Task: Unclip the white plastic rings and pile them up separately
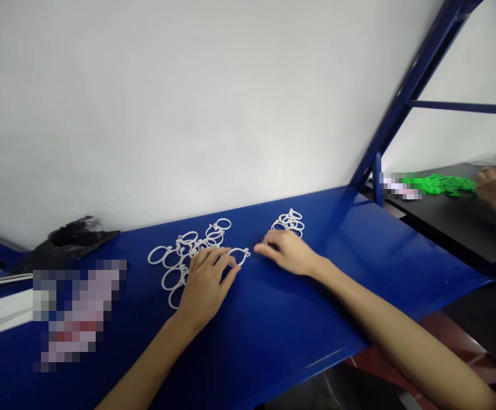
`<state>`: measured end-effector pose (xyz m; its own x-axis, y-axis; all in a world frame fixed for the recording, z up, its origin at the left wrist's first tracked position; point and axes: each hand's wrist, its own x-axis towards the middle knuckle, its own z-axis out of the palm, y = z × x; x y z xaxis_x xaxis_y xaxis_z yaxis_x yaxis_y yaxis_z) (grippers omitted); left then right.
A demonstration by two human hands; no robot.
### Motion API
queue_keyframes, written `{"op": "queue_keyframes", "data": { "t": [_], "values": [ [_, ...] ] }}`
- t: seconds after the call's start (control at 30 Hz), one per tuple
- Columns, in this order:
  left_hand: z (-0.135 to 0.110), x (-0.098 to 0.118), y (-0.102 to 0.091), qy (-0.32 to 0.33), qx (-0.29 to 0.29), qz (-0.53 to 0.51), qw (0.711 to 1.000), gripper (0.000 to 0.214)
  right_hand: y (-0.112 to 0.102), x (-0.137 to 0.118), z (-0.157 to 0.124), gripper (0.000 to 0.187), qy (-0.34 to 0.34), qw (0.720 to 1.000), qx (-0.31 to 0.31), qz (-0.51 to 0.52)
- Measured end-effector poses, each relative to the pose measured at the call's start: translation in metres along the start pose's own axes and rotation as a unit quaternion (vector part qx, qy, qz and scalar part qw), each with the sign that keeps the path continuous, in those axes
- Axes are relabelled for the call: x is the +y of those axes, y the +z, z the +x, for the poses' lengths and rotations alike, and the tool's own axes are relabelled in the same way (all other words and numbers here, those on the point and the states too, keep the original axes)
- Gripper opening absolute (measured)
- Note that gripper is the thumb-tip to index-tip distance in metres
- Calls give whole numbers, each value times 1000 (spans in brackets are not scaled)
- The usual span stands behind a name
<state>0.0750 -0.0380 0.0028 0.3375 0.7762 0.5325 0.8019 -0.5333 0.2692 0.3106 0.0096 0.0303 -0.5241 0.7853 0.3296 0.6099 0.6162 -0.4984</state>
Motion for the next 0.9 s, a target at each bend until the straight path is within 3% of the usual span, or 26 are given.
{"op": "queue_keyframes", "data": {
  "t": [0.1,0.3,0.57,0.77,0.9],
  "values": [
    [-1,1,1,4,9,0,1000,8,16,-18,-5,34,-10,996,-65,56],
    [-5,5,7,-10,0,-56,998,25,25,-23,-7,16,50,986,-53,150],
    [-3,6,5,6,4,-95,995,22,21,-13,-8,31,-105,992,-63,41],
    [0,5,1,48,15,-114,992,13,24,-19,-11,33,-140,987,-75,14],
    [1,3,-1,55,69,-91,992,8,25,-23,-9,28,-113,991,-32,65]
  ]
}}
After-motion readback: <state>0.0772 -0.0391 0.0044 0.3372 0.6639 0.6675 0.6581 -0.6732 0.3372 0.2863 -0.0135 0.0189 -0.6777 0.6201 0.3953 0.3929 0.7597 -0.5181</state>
